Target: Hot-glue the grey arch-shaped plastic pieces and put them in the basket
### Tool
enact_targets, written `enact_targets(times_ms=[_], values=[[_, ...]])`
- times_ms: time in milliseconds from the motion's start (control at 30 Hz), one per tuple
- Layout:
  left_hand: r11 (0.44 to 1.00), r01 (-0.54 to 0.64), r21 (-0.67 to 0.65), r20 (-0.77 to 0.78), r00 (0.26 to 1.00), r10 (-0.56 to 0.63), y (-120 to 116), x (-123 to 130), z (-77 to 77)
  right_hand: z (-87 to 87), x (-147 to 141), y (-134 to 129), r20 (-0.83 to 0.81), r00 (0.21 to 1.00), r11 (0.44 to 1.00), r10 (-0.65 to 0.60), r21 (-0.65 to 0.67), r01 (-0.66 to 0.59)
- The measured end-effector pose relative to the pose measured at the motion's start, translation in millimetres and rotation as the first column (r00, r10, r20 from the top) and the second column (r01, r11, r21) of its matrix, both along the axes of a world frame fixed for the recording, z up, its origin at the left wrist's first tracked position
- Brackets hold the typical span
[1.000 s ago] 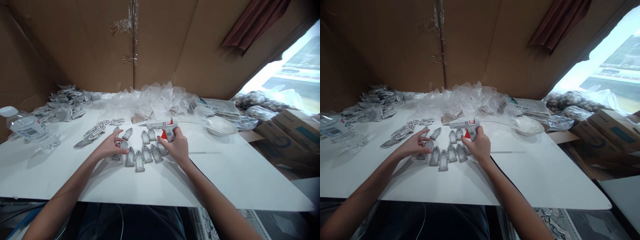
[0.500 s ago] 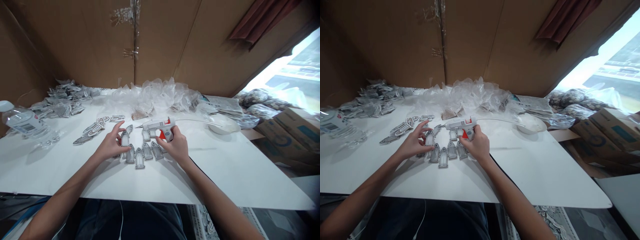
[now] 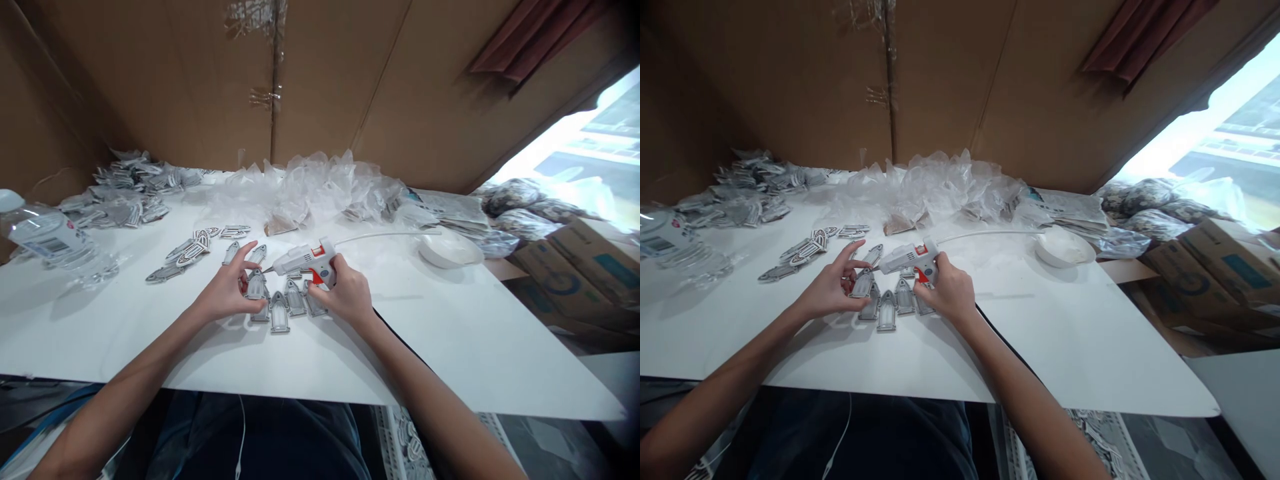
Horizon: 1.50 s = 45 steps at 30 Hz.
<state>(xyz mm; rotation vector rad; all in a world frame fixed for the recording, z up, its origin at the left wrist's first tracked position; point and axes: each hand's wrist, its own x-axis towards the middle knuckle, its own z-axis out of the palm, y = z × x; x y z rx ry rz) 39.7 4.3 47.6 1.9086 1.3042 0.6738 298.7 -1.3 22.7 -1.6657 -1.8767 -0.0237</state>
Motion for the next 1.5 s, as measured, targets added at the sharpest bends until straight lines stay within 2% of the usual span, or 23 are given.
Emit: enact_targets(times_ms=[333,733,1500], values=[[0.999,0.010,-0.044,0.027,1.000,-0.008,-4.0,1.2,3.9,-4.5,0.4,1.1,0.009,0.997,0.997,0.072,-0.031,-0.072],[0.999,0.016,-0.035,0.017,1.000,-0.016,-5.0,1.2,7.0,-4.6,-0.2,1.0,-0.021,0.996,0.993,0.085,-0.085,-0.086],[0.999,0.012,-0.035,0.020,1.000,-0.011,-4.7,1.1,7.1,-7.2,0.4,2.0,0.070,0.997,0.998,0.034,-0.048,-0.031]])
